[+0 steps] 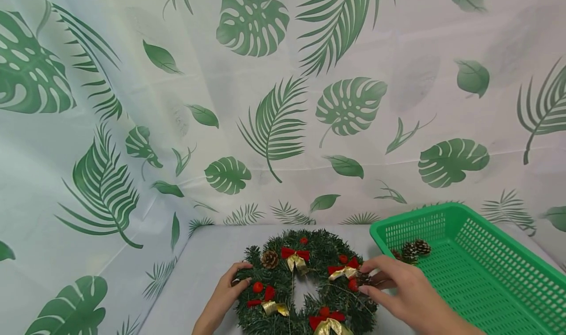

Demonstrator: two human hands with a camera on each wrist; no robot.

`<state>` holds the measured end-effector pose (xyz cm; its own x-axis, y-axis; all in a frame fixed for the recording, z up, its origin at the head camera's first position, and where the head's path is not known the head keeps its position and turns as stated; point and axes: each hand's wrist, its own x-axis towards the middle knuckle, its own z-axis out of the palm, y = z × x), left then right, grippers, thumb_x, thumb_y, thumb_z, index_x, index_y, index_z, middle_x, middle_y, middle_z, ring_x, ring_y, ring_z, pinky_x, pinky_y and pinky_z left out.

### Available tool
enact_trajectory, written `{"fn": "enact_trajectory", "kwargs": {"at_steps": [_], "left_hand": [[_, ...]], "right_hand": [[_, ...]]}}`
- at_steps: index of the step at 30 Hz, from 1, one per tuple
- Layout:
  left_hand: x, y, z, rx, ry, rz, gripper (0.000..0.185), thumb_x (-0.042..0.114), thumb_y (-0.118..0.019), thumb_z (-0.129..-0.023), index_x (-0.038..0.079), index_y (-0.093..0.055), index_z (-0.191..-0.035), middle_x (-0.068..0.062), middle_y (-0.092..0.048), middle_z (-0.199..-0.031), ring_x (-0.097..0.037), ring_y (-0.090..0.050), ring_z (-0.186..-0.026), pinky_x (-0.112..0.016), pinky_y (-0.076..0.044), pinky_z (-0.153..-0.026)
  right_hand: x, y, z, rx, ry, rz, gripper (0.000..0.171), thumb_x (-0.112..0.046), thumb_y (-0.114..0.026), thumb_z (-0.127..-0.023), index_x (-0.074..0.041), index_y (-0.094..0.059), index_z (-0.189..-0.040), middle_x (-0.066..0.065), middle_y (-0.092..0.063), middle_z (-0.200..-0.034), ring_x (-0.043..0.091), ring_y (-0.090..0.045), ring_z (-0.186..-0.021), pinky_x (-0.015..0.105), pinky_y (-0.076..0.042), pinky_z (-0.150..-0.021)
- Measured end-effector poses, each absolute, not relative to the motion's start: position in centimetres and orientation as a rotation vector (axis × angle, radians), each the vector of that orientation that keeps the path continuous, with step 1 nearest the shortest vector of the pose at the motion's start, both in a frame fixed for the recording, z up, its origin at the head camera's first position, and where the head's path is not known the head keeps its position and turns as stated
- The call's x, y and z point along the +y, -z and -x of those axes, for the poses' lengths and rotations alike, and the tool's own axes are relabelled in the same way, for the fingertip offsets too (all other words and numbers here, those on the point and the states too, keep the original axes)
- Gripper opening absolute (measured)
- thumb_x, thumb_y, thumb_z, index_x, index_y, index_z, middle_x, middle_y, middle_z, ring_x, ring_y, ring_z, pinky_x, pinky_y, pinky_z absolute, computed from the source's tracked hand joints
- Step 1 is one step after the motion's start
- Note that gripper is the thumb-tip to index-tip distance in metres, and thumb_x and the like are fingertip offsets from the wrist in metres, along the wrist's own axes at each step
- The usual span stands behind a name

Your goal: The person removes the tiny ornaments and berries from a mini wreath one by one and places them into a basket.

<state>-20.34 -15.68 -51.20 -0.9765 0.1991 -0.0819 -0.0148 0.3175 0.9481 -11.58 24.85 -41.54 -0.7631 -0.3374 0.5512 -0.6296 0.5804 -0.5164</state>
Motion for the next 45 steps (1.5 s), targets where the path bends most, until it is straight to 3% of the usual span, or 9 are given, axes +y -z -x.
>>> {"fn": "enact_trajectory", "kwargs": {"at_steps": [7, 17, 23, 28, 32, 39, 45], "left_hand": [[-15.8, 51.3, 20.4, 2.382, -1.736, -0.174, 0.037, 0.019, -0.065, -0.1, 0.008, -0.059, -0.135, -0.023, -0.047, -0.152, -0.04, -0.051, -0.135, -0.051, -0.05, -0.095], [-15.7, 51.2, 20.3, 2.4, -1.722, -0.175, 0.037, 0.019, -0.065, -0.1, 0.009, -0.059, -0.135, -0.021, -0.049, -0.151, -0.041, -0.049, -0.136, -0.052, -0.05, -0.096], [-15.7, 51.2, 20.4, 2.398, -1.718, -0.168, 0.037, 0.017, -0.065, -0.1, 0.007, -0.059, -0.135, -0.023, -0.049, -0.15, -0.036, -0.056, -0.127, -0.045, -0.051, -0.089], [-15.8, 51.2, 20.4, 2.397, -1.72, -0.174, 0.037, 0.016, -0.065, -0.1, 0.007, -0.059, -0.135, -0.023, -0.05, -0.149, -0.03, -0.059, -0.121, -0.038, -0.049, -0.085], [-15.8, 51.2, 20.4, 2.385, -1.726, -0.173, 0.037, 0.016, -0.065, -0.1, 0.007, -0.059, -0.135, -0.023, -0.049, -0.15, -0.027, -0.06, -0.113, -0.038, -0.047, -0.082], [-15.8, 51.0, 20.3, 2.377, -1.716, -0.142, 0.039, 0.02, -0.065, -0.1, 0.01, -0.058, -0.137, -0.025, -0.044, -0.154, -0.034, -0.059, -0.123, -0.046, -0.051, -0.088], [-15.8, 51.1, 20.4, 2.376, -1.718, -0.13, 0.039, 0.019, -0.065, -0.1, 0.01, -0.058, -0.137, -0.026, -0.043, -0.155, -0.032, -0.061, -0.119, -0.044, -0.051, -0.086]], "right_hand": [[25.7, 40.8, 11.7, -2.402, -0.997, -0.768, 0.049, 0.006, -0.087, -0.073, -0.021, -0.068, -0.11, -0.008, -0.072, -0.096, -0.006, -0.069, -0.079, 0.01, -0.052, -0.066], [27.3, 40.0, 11.8, -2.515, -1.035, -0.602, 0.037, -0.003, -0.085, -0.08, -0.024, -0.069, -0.107, -0.014, -0.071, -0.097, -0.006, -0.069, -0.082, 0.017, -0.056, -0.065], [28.0, 39.3, 12.3, -2.524, -1.007, -0.548, 0.035, -0.004, -0.085, -0.081, -0.024, -0.07, -0.106, -0.015, -0.073, -0.094, -0.007, -0.069, -0.081, 0.013, -0.053, -0.065], [28.6, 38.9, 12.6, -2.602, -0.973, -0.439, 0.028, -0.011, -0.084, -0.084, -0.024, -0.071, -0.104, -0.015, -0.073, -0.094, -0.008, -0.068, -0.08, 0.018, -0.055, -0.063], [29.0, 38.7, 12.8, -2.661, -0.955, -0.39, 0.024, -0.015, -0.083, -0.087, -0.024, -0.071, -0.106, -0.012, -0.074, -0.095, -0.007, -0.069, -0.079, 0.022, -0.056, -0.063], [30.0, 38.4, 13.6, -2.728, -0.899, -0.283, 0.02, -0.022, -0.082, -0.089, -0.02, -0.072, -0.106, -0.009, -0.076, -0.092, -0.004, -0.07, -0.076, 0.024, -0.054, -0.061], [31.2, 38.5, 14.4, -2.776, -0.871, -0.23, 0.023, -0.028, -0.08, -0.091, -0.017, -0.072, -0.11, 0.001, -0.077, -0.1, -0.002, -0.071, -0.076, 0.024, -0.054, -0.062]]}}
